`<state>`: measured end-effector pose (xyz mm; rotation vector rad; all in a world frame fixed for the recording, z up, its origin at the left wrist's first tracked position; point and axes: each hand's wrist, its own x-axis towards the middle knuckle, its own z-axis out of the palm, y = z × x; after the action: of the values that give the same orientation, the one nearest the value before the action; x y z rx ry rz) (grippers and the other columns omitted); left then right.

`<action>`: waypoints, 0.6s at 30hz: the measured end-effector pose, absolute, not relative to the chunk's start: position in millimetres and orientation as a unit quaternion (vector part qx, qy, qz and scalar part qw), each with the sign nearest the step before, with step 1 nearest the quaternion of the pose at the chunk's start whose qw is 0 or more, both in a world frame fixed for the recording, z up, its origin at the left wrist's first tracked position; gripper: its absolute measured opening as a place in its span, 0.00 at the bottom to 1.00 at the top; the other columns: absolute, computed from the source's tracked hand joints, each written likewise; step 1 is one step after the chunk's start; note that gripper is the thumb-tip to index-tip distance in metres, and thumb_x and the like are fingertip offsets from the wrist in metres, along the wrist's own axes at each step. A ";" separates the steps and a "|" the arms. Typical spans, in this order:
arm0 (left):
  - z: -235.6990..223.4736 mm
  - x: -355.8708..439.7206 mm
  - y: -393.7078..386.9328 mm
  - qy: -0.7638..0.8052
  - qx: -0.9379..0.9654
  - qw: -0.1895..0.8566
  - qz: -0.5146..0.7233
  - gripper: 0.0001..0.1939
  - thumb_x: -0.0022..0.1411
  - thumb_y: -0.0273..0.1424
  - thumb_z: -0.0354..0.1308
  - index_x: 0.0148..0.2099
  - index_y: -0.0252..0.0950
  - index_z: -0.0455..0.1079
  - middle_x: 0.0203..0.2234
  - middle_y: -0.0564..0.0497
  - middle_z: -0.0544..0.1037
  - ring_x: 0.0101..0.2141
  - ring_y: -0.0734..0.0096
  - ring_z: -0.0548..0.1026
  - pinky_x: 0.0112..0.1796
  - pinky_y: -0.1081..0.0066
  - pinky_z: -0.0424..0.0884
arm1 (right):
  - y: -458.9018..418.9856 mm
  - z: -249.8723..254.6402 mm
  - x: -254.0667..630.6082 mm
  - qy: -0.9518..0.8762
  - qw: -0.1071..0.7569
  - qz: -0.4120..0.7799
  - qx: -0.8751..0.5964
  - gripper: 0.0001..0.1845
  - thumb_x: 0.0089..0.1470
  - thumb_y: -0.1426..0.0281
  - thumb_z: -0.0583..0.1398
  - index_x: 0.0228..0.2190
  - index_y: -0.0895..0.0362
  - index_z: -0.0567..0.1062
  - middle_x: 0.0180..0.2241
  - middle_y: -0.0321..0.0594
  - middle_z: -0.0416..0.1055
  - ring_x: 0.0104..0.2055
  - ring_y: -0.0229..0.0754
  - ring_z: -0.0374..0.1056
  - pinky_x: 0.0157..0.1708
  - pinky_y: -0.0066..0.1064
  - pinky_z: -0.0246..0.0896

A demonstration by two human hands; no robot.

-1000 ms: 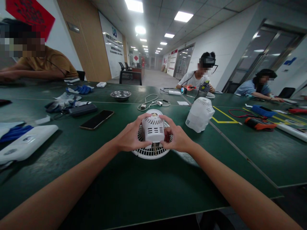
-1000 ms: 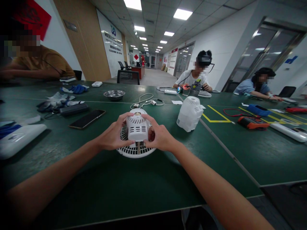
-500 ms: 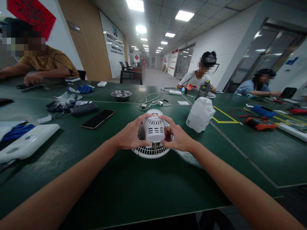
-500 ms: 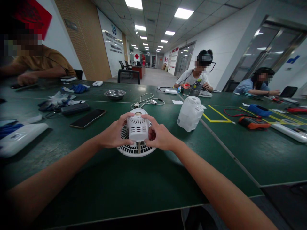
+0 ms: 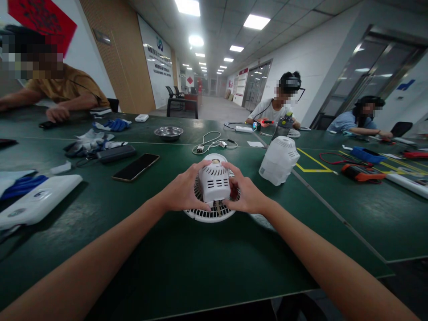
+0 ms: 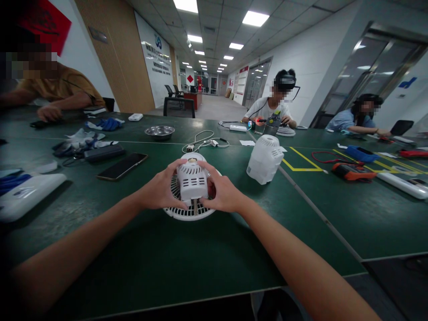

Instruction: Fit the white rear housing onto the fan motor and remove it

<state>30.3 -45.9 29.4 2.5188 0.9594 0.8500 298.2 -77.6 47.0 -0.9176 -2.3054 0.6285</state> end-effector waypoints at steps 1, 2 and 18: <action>27.8 30.8 -45.1 0.341 0.879 0.148 0.299 0.65 0.43 0.53 0.74 0.73 0.46 0.40 0.64 0.36 0.63 0.58 0.33 0.70 0.53 0.40 0.71 | -76.7 45.1 298.7 -0.864 0.289 0.222 -0.348 0.57 0.51 0.67 0.68 0.70 0.47 0.40 0.41 0.40 0.76 0.32 0.41 0.72 0.34 0.38 0.72; 25.7 31.2 -43.9 0.345 0.878 0.137 0.304 0.66 0.42 0.53 0.74 0.74 0.46 0.40 0.65 0.36 0.63 0.58 0.33 0.69 0.53 0.39 0.71 | -75.6 43.2 299.4 -0.865 0.291 0.208 -0.353 0.58 0.51 0.67 0.68 0.70 0.47 0.39 0.41 0.40 0.76 0.33 0.42 0.72 0.35 0.39 0.72; 11.5 12.7 -15.3 0.493 0.755 0.213 0.375 0.33 0.73 0.48 0.41 0.73 0.38 0.53 0.64 0.40 0.69 0.62 0.50 0.68 0.61 0.50 0.63 | -44.2 19.6 323.6 -0.835 0.345 0.069 -0.422 0.42 0.60 0.71 0.59 0.70 0.43 0.50 0.46 0.42 0.76 0.39 0.46 0.73 0.45 0.49 0.72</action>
<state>12.7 -15.3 11.5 2.0965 1.3693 1.0415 323.6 -44.2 19.6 -1.0965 -2.1686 0.1802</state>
